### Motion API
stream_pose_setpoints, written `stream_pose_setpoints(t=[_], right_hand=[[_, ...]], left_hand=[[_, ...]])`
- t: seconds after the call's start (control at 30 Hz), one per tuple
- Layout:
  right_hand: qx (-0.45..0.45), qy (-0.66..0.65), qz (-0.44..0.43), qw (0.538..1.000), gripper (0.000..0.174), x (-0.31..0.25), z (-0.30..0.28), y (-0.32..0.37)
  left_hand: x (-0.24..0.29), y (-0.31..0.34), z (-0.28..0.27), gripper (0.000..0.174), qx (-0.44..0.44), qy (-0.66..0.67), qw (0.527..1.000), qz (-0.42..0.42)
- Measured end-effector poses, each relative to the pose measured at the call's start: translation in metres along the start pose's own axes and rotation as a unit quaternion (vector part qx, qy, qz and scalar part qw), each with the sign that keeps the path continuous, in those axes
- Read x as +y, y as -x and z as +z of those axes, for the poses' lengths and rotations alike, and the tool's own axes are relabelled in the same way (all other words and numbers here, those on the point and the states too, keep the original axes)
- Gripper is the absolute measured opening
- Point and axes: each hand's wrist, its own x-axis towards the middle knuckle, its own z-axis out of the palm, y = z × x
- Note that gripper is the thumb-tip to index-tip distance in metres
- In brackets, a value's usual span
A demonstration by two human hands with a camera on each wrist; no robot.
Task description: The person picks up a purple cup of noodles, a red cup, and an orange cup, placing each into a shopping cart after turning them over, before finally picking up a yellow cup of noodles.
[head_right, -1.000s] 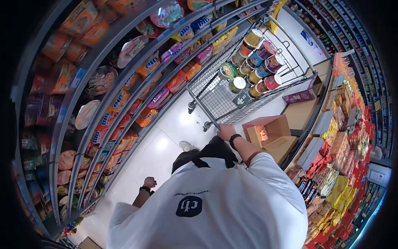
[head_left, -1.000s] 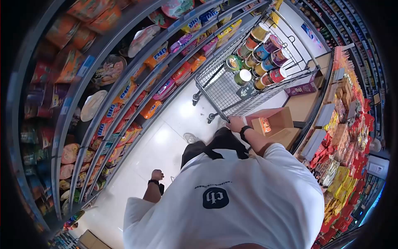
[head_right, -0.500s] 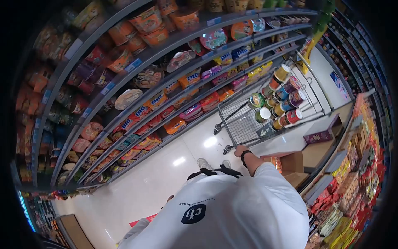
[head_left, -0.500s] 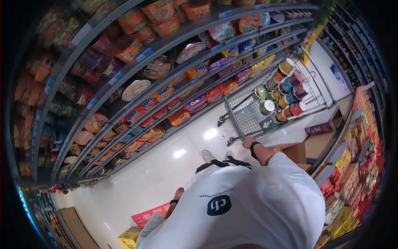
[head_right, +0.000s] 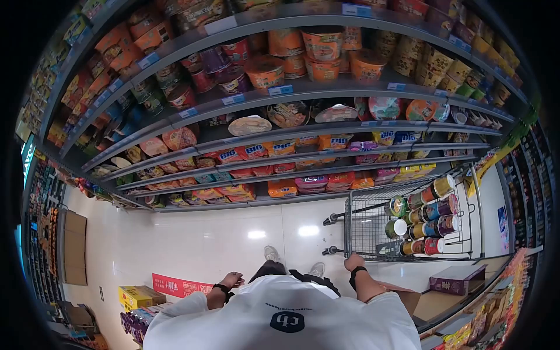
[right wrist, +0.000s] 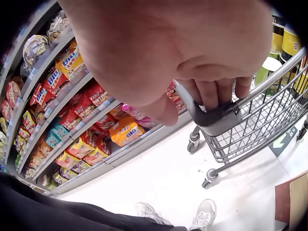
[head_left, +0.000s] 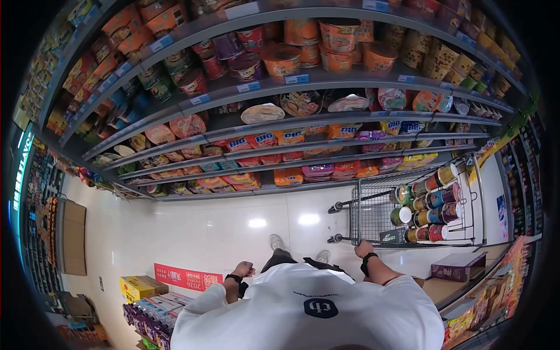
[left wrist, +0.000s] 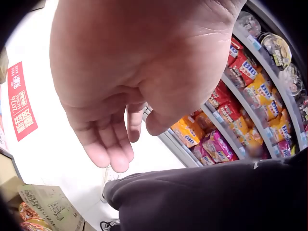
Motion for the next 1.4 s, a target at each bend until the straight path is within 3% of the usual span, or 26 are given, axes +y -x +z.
stream_pose_setpoints(t=[0.07, 0.2, 0.3, 0.43, 0.6, 0.67, 0.8, 0.9, 0.97, 1.07, 1.13, 1.27, 1.4], right_hand=[[0.073, 0.024, -0.005, 0.997, 0.044, -0.007, 0.003, 0.005], [0.122, 0.030, -0.010, 0.992, 0.043, -0.036, -0.002, 0.005], [0.099, -0.026, -0.067, 0.992, 0.036, -0.064, -0.003, -0.013], [0.054, -0.120, -0.118, 0.984, 0.039, -0.117, -0.012, -0.045], [0.070, -0.140, -0.167, 0.973, 0.037, -0.210, -0.059, -0.037], [0.080, -0.166, -0.190, 0.964, 0.036, -0.242, -0.074, -0.031], [0.094, -0.217, -0.228, 0.945, 0.035, -0.285, -0.098, -0.031], [0.124, -0.235, -0.259, 0.929, 0.032, -0.311, -0.120, -0.030], [0.168, -0.248, -0.324, 0.897, 0.029, -0.330, -0.144, -0.021], [0.205, -0.277, -0.354, 0.869, 0.026, -0.357, -0.180, -0.029], [0.215, -0.315, -0.367, 0.848, 0.024, -0.376, -0.206, -0.018], [0.235, -0.353, -0.390, 0.818, 0.022, -0.408, -0.258, -0.014], [0.238, -0.373, -0.448, 0.776, 0.021, -0.448, -0.309, 0.005]], left_hand=[[0.003, -0.010, -0.005, 0.025, -0.014, 0.013, 1.000, 0.021], [-0.002, -0.023, -0.026, 0.030, -0.017, -0.002, 0.999, 0.044], [-0.014, -0.036, -0.053, 0.027, -0.001, -0.070, 0.994, 0.083], [0.001, -0.017, -0.090, 0.024, -0.004, -0.104, 0.993, 0.055], [0.002, -0.047, -0.135, 0.022, -0.046, -0.181, 0.980, 0.076], [-0.001, -0.082, -0.153, 0.023, -0.051, -0.050, 0.997, 0.013], [0.021, -0.110, -0.182, 0.025, -0.047, -0.009, 0.998, 0.038], [0.054, -0.123, -0.191, 0.025, -0.027, -0.019, 0.996, 0.089], [0.077, -0.132, -0.190, 0.024, 0.005, 0.014, 0.993, 0.120], [0.142, -0.115, -0.177, 0.029, 0.043, -0.036, 0.976, 0.209], [0.183, -0.098, -0.171, 0.030, 0.061, -0.056, 0.924, 0.372], [0.296, -0.013, -0.167, 0.028, 0.116, -0.086, 0.882, 0.449], [0.375, 0.024, -0.175, 0.027, 0.131, -0.002, 0.838, 0.529]])
